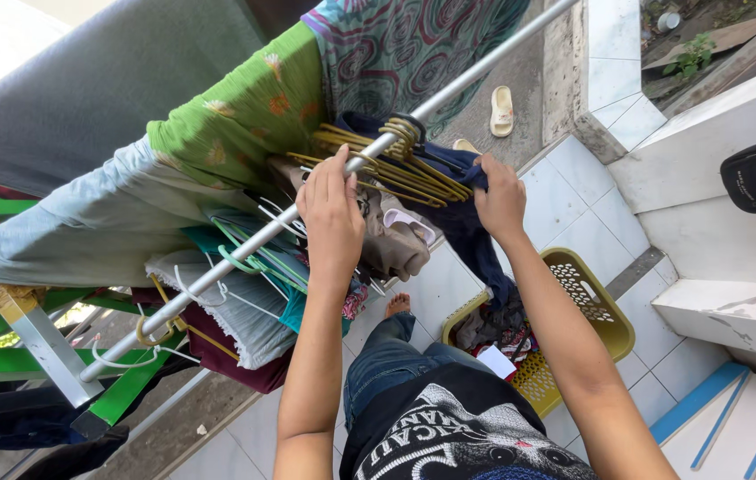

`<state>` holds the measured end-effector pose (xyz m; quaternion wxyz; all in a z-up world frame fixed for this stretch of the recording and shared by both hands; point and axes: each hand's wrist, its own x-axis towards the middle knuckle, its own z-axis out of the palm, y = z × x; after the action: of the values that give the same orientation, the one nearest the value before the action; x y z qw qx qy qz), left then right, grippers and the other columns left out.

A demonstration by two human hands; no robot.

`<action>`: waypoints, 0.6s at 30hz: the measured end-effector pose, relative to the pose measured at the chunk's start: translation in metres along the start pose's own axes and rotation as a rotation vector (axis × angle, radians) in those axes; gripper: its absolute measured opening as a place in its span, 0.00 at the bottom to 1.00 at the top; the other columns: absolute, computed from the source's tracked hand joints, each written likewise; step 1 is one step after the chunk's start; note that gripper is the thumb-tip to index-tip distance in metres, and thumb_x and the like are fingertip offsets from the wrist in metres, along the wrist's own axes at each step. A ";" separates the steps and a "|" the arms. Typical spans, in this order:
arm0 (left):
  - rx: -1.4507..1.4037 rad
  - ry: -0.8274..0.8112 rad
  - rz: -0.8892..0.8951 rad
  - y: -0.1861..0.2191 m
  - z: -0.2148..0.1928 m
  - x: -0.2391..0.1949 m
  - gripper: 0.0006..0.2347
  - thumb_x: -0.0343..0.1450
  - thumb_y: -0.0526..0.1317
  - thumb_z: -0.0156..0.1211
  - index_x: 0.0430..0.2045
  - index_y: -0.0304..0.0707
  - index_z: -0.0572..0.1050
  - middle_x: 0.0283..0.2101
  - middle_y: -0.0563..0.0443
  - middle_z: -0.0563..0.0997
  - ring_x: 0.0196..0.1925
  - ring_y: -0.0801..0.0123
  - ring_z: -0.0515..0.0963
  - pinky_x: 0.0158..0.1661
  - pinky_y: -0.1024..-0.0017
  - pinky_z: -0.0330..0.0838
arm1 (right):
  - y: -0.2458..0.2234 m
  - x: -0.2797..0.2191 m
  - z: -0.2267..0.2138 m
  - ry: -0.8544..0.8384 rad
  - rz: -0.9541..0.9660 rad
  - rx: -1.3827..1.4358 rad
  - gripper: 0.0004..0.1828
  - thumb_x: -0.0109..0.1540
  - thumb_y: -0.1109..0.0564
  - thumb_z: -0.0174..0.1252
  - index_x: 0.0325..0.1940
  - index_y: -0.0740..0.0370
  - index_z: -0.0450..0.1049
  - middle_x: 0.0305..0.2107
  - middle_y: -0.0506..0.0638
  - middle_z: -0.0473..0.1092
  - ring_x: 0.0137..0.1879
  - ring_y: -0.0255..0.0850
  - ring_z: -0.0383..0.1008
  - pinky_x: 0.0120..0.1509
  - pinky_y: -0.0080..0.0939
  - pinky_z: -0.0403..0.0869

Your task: The person takes wet clothes from a laundry basket, unfolds them, and hangs them on a drying rack using hangers. They handle a white shirt, a beige top, a dark blue shirt, and a gray shirt, placing each on the rack.

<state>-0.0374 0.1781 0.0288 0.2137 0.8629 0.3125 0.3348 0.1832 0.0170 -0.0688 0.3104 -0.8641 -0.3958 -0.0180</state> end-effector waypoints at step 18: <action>-0.208 0.014 -0.028 0.009 -0.016 0.001 0.15 0.81 0.31 0.48 0.65 0.37 0.68 0.69 0.41 0.70 0.74 0.55 0.66 0.73 0.59 0.56 | -0.045 -0.006 0.012 -0.150 -0.066 0.470 0.25 0.59 0.71 0.56 0.59 0.58 0.74 0.50 0.57 0.70 0.58 0.55 0.75 0.63 0.47 0.73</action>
<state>-0.0449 0.1751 0.0450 0.3046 0.8294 0.2893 0.3683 0.1453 0.0421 -0.0570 0.4721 -0.7536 -0.4390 0.1285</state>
